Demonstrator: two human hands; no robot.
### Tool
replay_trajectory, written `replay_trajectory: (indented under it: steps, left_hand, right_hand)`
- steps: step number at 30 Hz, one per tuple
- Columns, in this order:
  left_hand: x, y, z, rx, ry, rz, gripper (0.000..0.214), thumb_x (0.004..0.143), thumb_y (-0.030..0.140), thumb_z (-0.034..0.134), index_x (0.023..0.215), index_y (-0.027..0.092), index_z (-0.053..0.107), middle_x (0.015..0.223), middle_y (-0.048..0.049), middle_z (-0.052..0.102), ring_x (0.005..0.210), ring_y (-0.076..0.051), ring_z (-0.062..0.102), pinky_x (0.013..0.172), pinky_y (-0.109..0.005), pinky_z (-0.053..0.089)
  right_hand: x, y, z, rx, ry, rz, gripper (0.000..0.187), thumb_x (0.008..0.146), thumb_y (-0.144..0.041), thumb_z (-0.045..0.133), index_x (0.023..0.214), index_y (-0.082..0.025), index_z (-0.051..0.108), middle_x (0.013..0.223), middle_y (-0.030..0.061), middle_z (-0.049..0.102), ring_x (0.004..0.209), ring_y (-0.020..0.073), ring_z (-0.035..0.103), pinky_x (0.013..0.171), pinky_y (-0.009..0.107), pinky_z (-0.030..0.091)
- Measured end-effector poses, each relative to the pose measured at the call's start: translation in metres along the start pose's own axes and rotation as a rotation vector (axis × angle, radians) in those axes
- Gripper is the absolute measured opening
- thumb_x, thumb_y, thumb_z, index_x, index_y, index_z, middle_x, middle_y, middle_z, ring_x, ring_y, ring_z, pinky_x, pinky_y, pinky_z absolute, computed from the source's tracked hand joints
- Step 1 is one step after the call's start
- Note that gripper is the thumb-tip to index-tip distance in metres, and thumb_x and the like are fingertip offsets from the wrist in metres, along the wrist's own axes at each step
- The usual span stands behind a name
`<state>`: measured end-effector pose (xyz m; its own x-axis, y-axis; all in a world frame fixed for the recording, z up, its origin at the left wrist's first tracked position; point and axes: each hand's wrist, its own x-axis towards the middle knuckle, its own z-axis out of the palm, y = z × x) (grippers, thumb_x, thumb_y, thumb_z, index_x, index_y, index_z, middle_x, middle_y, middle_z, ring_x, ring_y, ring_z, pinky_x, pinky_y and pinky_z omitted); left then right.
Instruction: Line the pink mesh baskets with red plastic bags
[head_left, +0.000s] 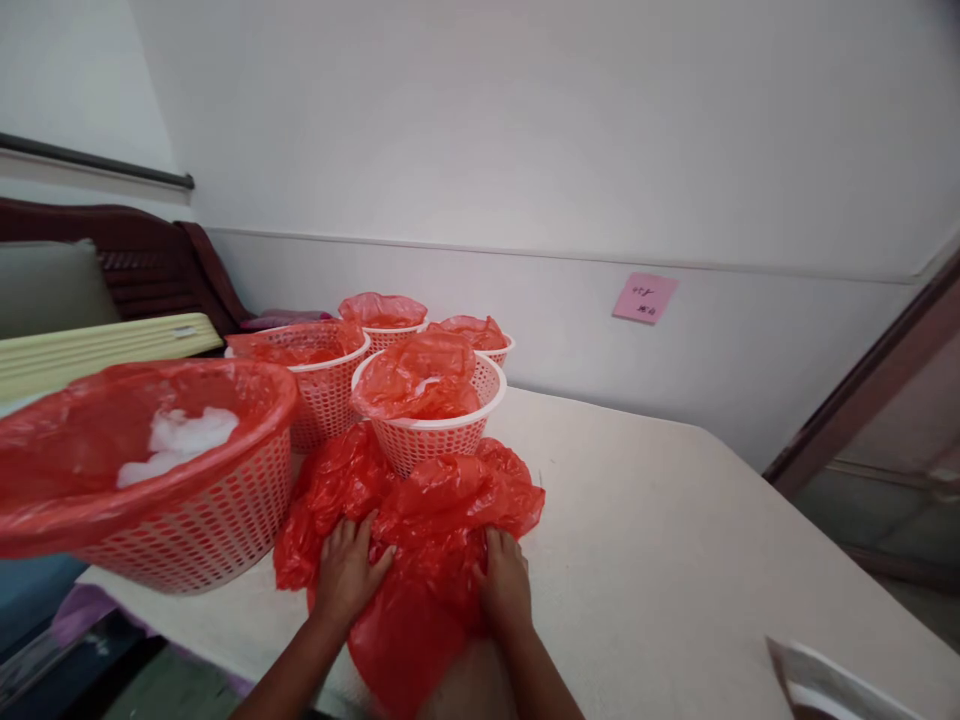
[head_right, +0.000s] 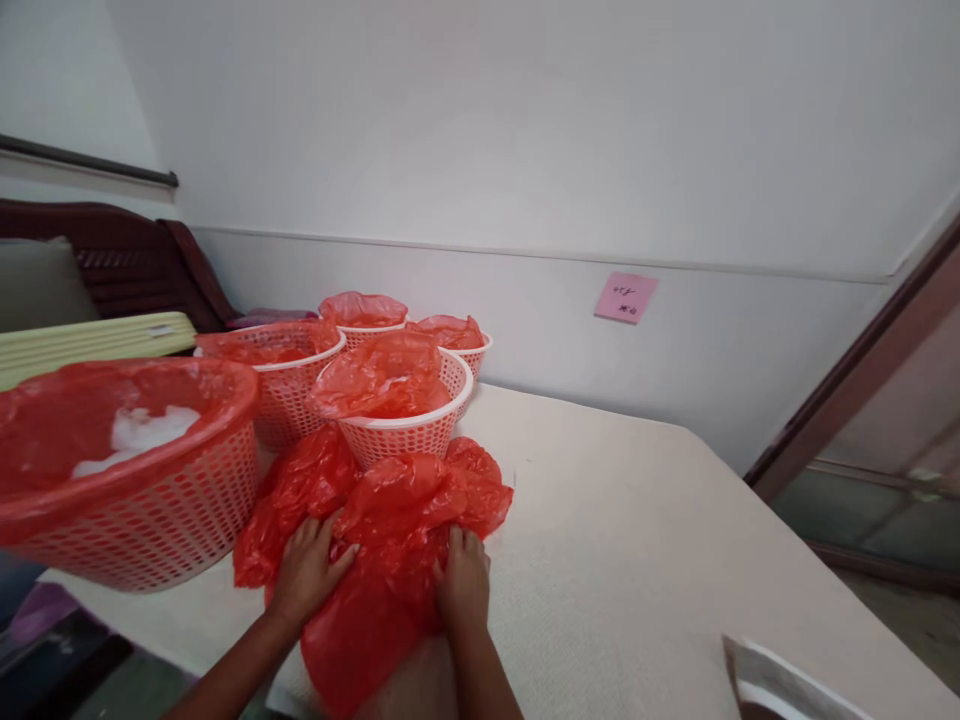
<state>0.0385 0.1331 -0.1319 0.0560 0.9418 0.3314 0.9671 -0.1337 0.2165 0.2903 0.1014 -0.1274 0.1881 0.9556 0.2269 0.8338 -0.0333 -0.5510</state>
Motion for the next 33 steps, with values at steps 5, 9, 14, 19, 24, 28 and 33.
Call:
replay_trajectory:
  steps: [5, 9, 14, 19, 24, 28, 33]
  left_hand:
    - [-0.002, -0.004, -0.009, -0.021, -0.036, 0.049, 0.057, 0.091, 0.046, 0.045, 0.138, 0.014, 0.047, 0.128, -0.0162, 0.056, 0.124, -0.032, 0.048, 0.104, -0.048, 0.039]
    - [-0.014, -0.010, -0.028, -0.022, -0.038, 0.079, 0.060, 0.090, 0.050, 0.047, 0.138, 0.014, 0.047, 0.137, -0.0176, 0.050, 0.132, -0.033, 0.044, 0.109, -0.051, 0.035]
    - [-0.034, -0.003, -0.059, -0.069, 0.102, 0.166, 0.056, 0.090, 0.048, 0.049, 0.136, 0.016, 0.046, 0.144, -0.0168, 0.044, 0.135, -0.033, 0.042, 0.110, -0.054, 0.036]
    - [-0.028, 0.048, -0.080, -0.137, 0.106, 0.319, 0.052, 0.090, 0.040, 0.052, 0.136, 0.016, 0.048, 0.146, -0.0166, 0.045, 0.135, -0.033, 0.042, 0.110, -0.054, 0.037]
    - [0.008, 0.110, -0.072, -0.130, -0.063, 0.341, 0.061, 0.088, 0.042, 0.053, 0.142, 0.014, 0.046, 0.154, -0.0205, 0.035, 0.143, -0.037, 0.028, 0.116, -0.054, 0.024]
    - [0.030, 0.140, -0.040, -0.135, -0.165, 0.329, 0.064, 0.088, 0.042, 0.053, 0.143, 0.011, 0.044, 0.152, -0.0231, 0.037, 0.143, -0.038, 0.030, 0.115, -0.054, 0.025]
    - [0.043, 0.155, 0.002, -0.148, -0.274, 0.291, 0.065, 0.085, 0.036, 0.054, 0.144, 0.010, 0.044, 0.150, -0.0227, 0.042, 0.140, -0.037, 0.035, 0.114, -0.049, 0.028]
  right_hand:
    - [-0.001, 0.006, -0.003, 0.055, 0.002, 0.008, 0.048, 0.082, -0.026, 0.050, 0.128, -0.012, 0.055, 0.120, 0.0143, 0.061, 0.111, 0.0279, 0.055, 0.095, 0.037, 0.043]
    - [-0.005, 0.012, -0.008, 0.099, 0.045, 0.020, 0.046, 0.083, -0.031, 0.051, 0.124, -0.010, 0.058, 0.117, 0.0152, 0.063, 0.111, 0.0278, 0.057, 0.096, 0.037, 0.044]
    - [-0.006, 0.026, -0.023, 0.148, 0.169, 0.028, 0.044, 0.085, -0.035, 0.046, 0.118, -0.010, 0.060, 0.115, 0.0165, 0.064, 0.109, 0.0280, 0.057, 0.098, 0.040, 0.043]
    - [-0.010, 0.029, -0.036, 0.163, 0.278, 0.026, 0.048, 0.087, -0.036, 0.040, 0.120, -0.006, 0.058, 0.112, 0.0181, 0.062, 0.107, 0.0282, 0.055, 0.099, 0.042, 0.042]
    - [-0.014, 0.020, -0.032, 0.144, 0.239, -0.019, 0.051, 0.087, -0.035, 0.044, 0.130, -0.011, 0.054, 0.125, 0.0157, 0.059, 0.117, 0.0277, 0.052, 0.103, 0.041, 0.039]
    - [-0.010, 0.021, -0.018, 0.119, 0.157, 0.011, 0.051, 0.084, -0.031, 0.049, 0.130, -0.008, 0.055, 0.123, 0.0186, 0.060, 0.115, 0.0304, 0.055, 0.100, 0.041, 0.042]
    - [-0.005, 0.024, -0.007, 0.108, 0.082, 0.045, 0.042, 0.082, -0.027, 0.052, 0.119, -0.009, 0.062, 0.112, 0.0168, 0.065, 0.107, 0.0295, 0.059, 0.095, 0.038, 0.044]
